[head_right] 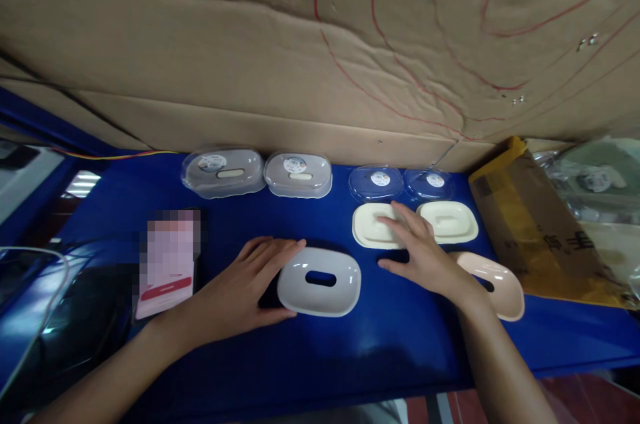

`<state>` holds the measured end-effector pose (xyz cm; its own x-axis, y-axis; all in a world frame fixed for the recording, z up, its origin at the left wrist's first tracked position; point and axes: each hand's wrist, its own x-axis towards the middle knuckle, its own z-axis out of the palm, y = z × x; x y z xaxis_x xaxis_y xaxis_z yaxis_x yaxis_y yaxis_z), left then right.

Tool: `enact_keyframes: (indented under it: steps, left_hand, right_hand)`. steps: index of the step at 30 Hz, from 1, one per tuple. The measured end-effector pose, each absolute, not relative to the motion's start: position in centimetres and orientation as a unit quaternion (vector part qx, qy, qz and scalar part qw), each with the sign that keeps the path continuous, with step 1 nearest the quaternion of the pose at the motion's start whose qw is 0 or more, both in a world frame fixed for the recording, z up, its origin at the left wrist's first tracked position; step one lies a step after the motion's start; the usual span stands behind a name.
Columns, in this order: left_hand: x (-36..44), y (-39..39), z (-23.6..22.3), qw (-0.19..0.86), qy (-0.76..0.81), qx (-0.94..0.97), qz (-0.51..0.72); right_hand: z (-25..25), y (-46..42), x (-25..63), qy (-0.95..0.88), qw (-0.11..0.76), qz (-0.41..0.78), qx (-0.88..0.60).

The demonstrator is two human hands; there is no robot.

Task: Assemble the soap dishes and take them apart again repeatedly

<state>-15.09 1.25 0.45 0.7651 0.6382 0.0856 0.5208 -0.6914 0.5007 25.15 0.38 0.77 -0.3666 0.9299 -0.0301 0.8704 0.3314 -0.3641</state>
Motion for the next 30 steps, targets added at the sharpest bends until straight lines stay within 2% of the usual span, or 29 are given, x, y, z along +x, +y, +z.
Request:
enact_keyframes:
  steps: [8,15,19,22,30]
  left_hand:
    - [-15.4,1.2,0.9,0.264,0.299,0.91,0.118]
    - [-15.2,1.2,0.9,0.28,0.338,0.891,0.119]
    - [-15.0,1.2,0.5,0.289,0.371,0.874,0.124]
    - [-14.8,1.3,0.4,0.292,0.372,0.872,0.127]
    - [-14.8,1.1,0.1,0.267,0.354,0.884,0.148]
  right_hand:
    - [1.0,0.5,25.3,-0.814,0.086,0.156,-0.552]
    - [3.2,-0.8,22.6,-0.806,0.19,0.152,-0.539]
    - [3.9,-2.4,19.4,-0.852,0.166,0.175,-0.465]
    - [3.3,-3.1,17.4,-0.88,0.151,0.149,-0.426]
    - [1.5,-3.2,15.8,-0.888,0.157,0.1,-0.42]
